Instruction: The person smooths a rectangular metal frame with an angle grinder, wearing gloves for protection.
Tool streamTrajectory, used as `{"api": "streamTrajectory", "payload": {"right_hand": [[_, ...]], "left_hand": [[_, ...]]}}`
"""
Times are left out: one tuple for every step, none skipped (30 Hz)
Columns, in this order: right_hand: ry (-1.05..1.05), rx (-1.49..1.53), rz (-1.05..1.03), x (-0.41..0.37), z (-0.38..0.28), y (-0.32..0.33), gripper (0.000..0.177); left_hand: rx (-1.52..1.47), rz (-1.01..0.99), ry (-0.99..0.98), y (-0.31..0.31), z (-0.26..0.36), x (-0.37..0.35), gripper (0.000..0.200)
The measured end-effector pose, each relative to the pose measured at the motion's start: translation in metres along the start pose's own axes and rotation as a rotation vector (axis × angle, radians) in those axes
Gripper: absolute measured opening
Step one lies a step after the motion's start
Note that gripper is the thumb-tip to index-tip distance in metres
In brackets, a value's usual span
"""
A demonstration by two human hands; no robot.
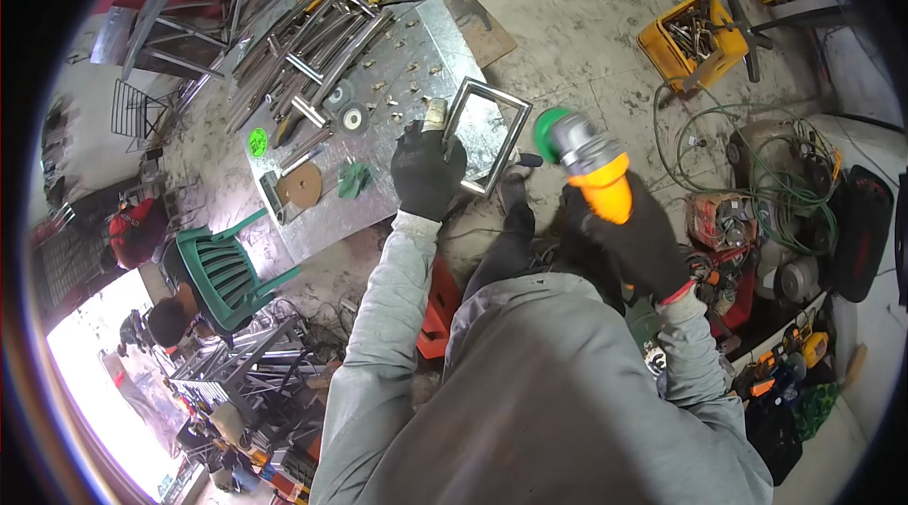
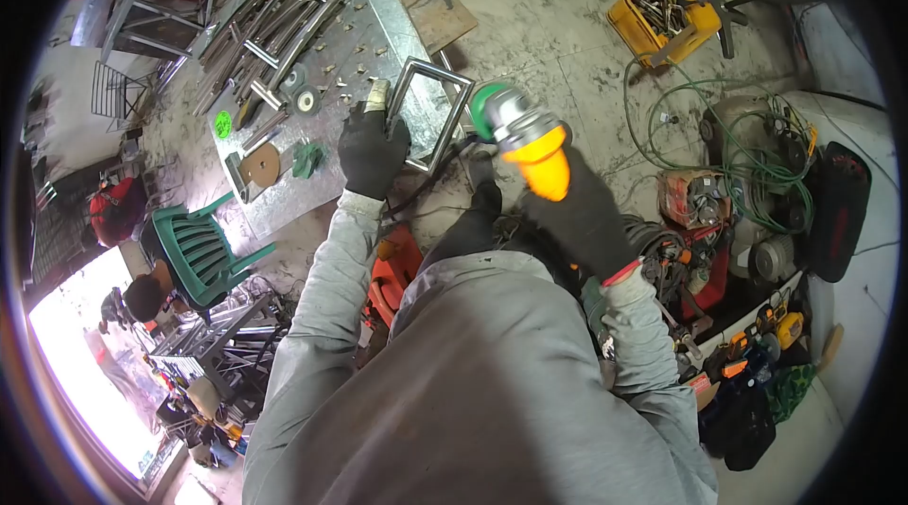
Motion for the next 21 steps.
{"api": "streamTrajectory", "payload": {"right_hand": [[-0.019, -0.004, -0.031, 0.000, -0.004, -0.009, 0.062], [-0.057, -0.027, -0.092, 0.001, -0.005, -0.017, 0.065], [-0.094, -0.096, -0.131, -0.001, -0.003, -0.024, 0.070], [-0.049, -0.087, -0.140, 0.001, -0.007, -0.029, 0.068], [-0.002, -0.075, -0.149, 0.004, -0.011, -0.034, 0.067], [-0.007, -0.067, -0.154, 0.008, -0.011, -0.037, 0.067], [-0.009, -0.026, -0.173, 0.012, -0.014, -0.040, 0.063], [-0.009, 0.013, -0.190, 0.017, -0.017, -0.042, 0.060], [-0.013, 0.019, -0.191, 0.021, -0.017, -0.042, 0.060], [-0.038, -0.016, -0.180, 0.025, -0.015, -0.040, 0.056], [-0.061, -0.051, -0.169, 0.030, -0.012, -0.037, 0.052], [-0.064, -0.045, -0.169, 0.035, -0.009, -0.036, 0.052], [-0.035, -0.081, -0.143, 0.042, -0.009, -0.030, 0.051], [-0.006, -0.119, -0.116, 0.048, -0.010, -0.025, 0.050], [-0.010, -0.113, -0.118, 0.053, -0.009, -0.023, 0.050], [-0.038, -0.110, -0.121, 0.057, -0.007, -0.020, 0.049], [-0.067, -0.106, -0.126, 0.059, -0.005, -0.019, 0.049], [-0.069, -0.102, -0.127, 0.057, -0.001, -0.019, 0.049], [0.041, -0.146, -0.167, 0.053, -0.004, -0.024, 0.063], [0.151, -0.189, -0.207, 0.048, -0.007, -0.030, 0.078], [0.149, -0.185, -0.208, 0.043, -0.001, -0.036, 0.078]], "left_hand": [[0.029, 0.041, 0.003, -0.001, -0.001, -0.001, 0.033], [0.011, 0.055, -0.047, -0.004, -0.001, -0.003, 0.031], [0.012, 0.045, -0.046, -0.004, 0.002, -0.002, 0.031], [0.019, 0.020, -0.030, -0.005, 0.002, 0.000, 0.030], [0.028, -0.004, -0.015, -0.005, 0.002, 0.001, 0.029], [0.036, -0.011, -0.014, -0.005, 0.001, 0.001, 0.029], [0.057, -0.024, -0.010, -0.006, 0.000, 0.000, 0.029], [0.077, -0.035, -0.007, -0.007, 0.000, 0.001, 0.029], [0.082, -0.040, -0.009, -0.009, 0.001, 0.001, 0.029], [0.093, -0.041, 0.009, -0.010, 0.000, 0.000, 0.030], [0.104, -0.038, 0.027, -0.011, -0.002, 0.001, 0.030], [0.110, -0.042, 0.025, -0.012, -0.003, 0.000, 0.030], [0.117, -0.044, 0.027, -0.013, -0.004, 0.000, 0.031], [0.124, -0.045, 0.030, -0.014, -0.005, 0.000, 0.031], [0.129, -0.049, 0.028, -0.015, -0.005, 0.000, 0.031], [0.110, -0.055, 0.019, -0.015, -0.005, 0.001, 0.032], [0.090, -0.061, 0.011, -0.014, -0.004, 0.001, 0.032], [0.094, -0.063, 0.009, -0.014, -0.004, 0.001, 0.032], [0.087, -0.054, 0.027, -0.013, -0.004, 0.000, 0.032], [0.081, -0.044, 0.046, -0.011, -0.005, 0.000, 0.032], [0.084, -0.047, 0.046, -0.011, -0.004, 0.000, 0.032]]}}
Point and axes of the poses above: each hand's wrist, its own x-axis towards the middle knuckle, its own y-axis out of the back of the hand, z = x × y, the point moved 9 cm from there along x, towards the middle knuckle, and after that the axes turned 12 degrees about y, right-handed, at the moved point
